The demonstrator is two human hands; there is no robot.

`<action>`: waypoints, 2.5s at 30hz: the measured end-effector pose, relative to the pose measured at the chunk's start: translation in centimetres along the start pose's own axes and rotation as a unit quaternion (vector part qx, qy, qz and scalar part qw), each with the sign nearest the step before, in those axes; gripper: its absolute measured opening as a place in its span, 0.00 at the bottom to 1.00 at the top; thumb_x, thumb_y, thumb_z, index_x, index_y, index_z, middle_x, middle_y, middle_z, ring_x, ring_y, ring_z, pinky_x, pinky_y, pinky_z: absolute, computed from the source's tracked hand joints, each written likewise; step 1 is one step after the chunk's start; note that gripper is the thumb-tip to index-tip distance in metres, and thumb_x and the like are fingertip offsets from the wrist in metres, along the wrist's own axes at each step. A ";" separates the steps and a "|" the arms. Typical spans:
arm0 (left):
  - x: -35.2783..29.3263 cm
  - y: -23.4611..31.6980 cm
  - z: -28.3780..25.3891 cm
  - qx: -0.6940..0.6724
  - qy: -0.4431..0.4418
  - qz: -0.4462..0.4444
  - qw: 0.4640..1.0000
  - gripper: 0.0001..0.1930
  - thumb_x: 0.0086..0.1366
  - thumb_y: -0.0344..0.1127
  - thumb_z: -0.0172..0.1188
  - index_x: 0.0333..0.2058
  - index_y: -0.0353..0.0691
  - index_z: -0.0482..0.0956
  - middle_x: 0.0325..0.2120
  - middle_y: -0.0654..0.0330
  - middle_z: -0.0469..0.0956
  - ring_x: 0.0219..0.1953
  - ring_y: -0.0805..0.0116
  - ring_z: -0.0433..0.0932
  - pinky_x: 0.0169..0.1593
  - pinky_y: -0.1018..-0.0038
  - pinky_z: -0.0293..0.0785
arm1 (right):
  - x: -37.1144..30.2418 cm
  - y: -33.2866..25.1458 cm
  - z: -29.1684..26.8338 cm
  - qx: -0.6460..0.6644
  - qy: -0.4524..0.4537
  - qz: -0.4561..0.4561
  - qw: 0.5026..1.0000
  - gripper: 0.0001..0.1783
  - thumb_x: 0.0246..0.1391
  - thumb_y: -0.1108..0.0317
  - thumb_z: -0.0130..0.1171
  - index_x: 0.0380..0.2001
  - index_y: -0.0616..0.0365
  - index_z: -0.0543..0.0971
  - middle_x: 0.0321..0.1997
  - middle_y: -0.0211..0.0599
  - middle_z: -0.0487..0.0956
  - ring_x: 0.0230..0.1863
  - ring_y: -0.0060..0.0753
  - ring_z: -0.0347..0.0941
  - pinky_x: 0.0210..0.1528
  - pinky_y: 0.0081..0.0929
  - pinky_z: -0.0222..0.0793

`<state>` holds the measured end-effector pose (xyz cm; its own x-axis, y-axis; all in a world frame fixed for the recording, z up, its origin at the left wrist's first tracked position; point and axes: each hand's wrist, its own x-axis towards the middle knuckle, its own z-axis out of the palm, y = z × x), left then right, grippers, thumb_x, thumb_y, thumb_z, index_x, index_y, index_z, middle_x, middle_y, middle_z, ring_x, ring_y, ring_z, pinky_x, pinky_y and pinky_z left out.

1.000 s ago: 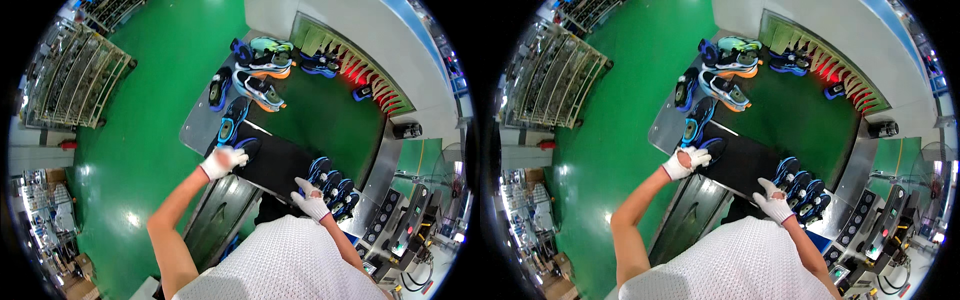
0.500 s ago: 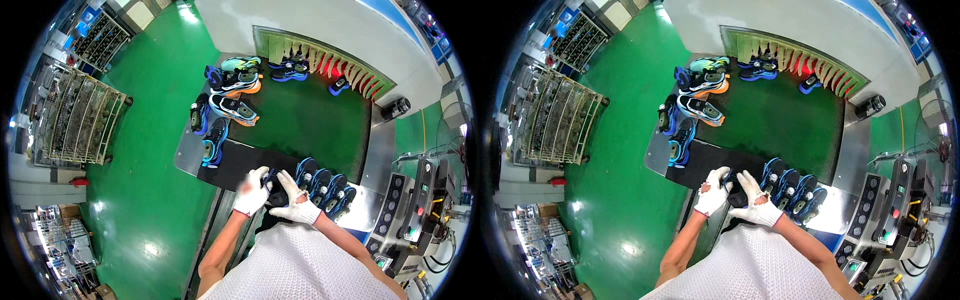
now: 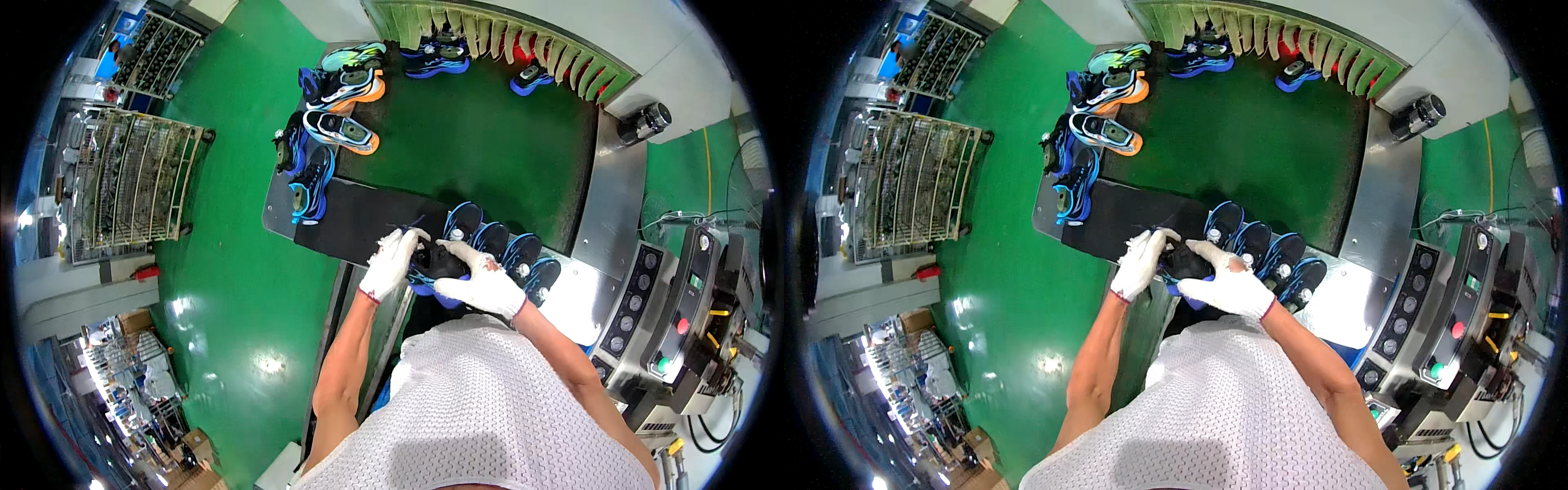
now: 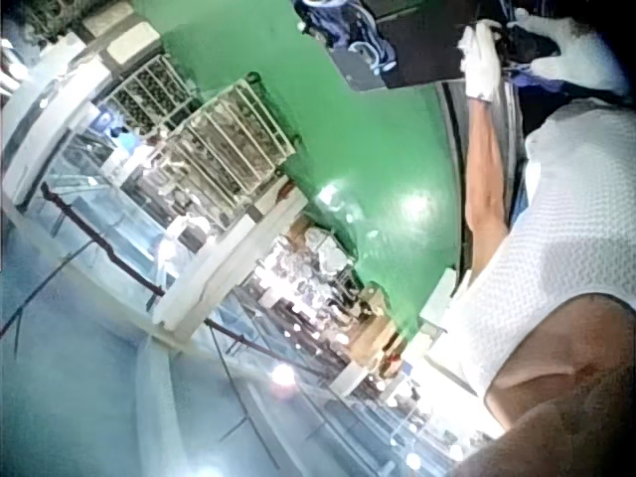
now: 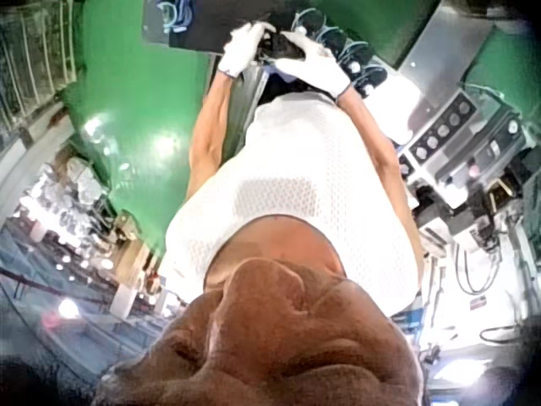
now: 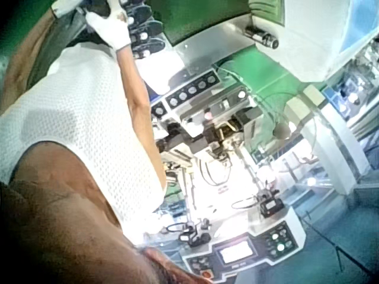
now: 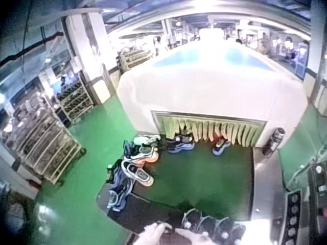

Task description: The person operates shoe-lasting and sole-attaching machinery, placing shoe uppers into the press, transferring completed shoes to a conveyor belt, and sorting them onto a work table.

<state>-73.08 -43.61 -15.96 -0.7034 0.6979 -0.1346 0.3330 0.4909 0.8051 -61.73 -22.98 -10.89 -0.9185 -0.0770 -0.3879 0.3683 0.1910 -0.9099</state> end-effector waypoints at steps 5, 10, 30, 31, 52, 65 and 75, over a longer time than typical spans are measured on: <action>2.1 0.3 0.1 -0.136 -0.021 -0.138 0.981 0.23 0.79 0.46 0.40 0.45 0.37 0.82 0.36 0.55 0.79 0.40 0.63 0.78 0.45 0.67 0.74 | 1.3 -1.8 -2.4 -0.001 -0.016 0.057 0.998 0.45 0.50 0.48 0.70 0.65 0.64 0.71 0.63 0.51 0.77 0.65 0.45 0.73 0.69 0.33 0.66; 5.7 -0.8 -1.9 -0.183 -0.046 -0.222 0.957 0.20 0.77 0.46 0.47 0.53 0.37 0.79 0.39 0.56 0.80 0.39 0.63 0.79 0.45 0.66 0.76 | 4.5 -1.7 -4.4 0.008 0.000 0.086 0.996 0.46 0.48 0.46 0.68 0.67 0.61 0.71 0.68 0.54 0.73 0.69 0.48 0.70 0.70 0.35 0.63; 38.1 -27.8 -22.2 0.144 0.353 -0.302 0.874 0.43 0.63 0.52 0.65 0.70 0.37 0.58 0.65 0.36 0.66 0.66 0.39 0.67 0.67 0.49 0.65 | 13.5 8.7 -10.0 -0.114 0.356 0.100 0.922 0.32 0.45 0.75 0.64 0.58 0.54 0.73 0.67 0.46 0.72 0.64 0.41 0.69 0.69 0.37 0.63; 37.5 -31.1 -22.3 0.193 0.419 -0.229 0.857 0.41 0.63 0.51 0.65 0.68 0.34 0.61 0.61 0.35 0.70 0.63 0.38 0.71 0.66 0.53 0.68 | 13.6 8.7 -10.0 -0.093 0.354 0.118 0.923 0.32 0.47 0.74 0.65 0.58 0.55 0.73 0.62 0.43 0.74 0.62 0.39 0.70 0.67 0.37 0.64; -0.3 -10.5 -14.1 -0.321 0.342 -0.140 0.872 0.26 0.71 0.39 0.55 0.63 0.30 0.72 0.59 0.49 0.76 0.60 0.60 0.75 0.66 0.66 0.67 | 12.1 10.1 6.4 -0.184 -0.030 -0.021 0.982 0.38 0.52 0.60 0.72 0.65 0.58 0.71 0.75 0.61 0.60 0.74 0.59 0.60 0.75 0.46 0.56; -7.6 -2.9 0.7 -0.434 0.062 -0.151 0.886 0.22 0.73 0.44 0.49 0.46 0.30 0.83 0.41 0.53 0.84 0.44 0.65 0.82 0.53 0.69 0.77 | 0.1 -5.0 -2.8 -0.035 -0.317 -0.142 0.937 0.69 0.36 0.46 0.82 0.74 0.65 0.54 0.73 0.53 0.64 0.74 0.46 0.62 0.74 0.39 0.59; -13.0 -0.1 7.9 -0.707 0.191 -0.403 0.549 0.24 0.77 0.52 0.43 0.53 0.39 0.80 0.51 0.49 0.82 0.50 0.54 0.82 0.59 0.55 0.78 | -6.0 -1.0 2.1 -0.053 -0.180 -0.017 0.982 0.60 0.45 0.42 0.74 0.73 0.66 0.60 0.72 0.58 0.66 0.74 0.49 0.62 0.75 0.39 0.57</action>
<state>-59.02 -48.60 -18.83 -0.4346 0.2591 -0.8625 -0.8138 -0.5233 0.2528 -56.31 -24.74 -8.00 -0.8125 -0.4226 -0.4016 0.3039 0.2809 -0.9104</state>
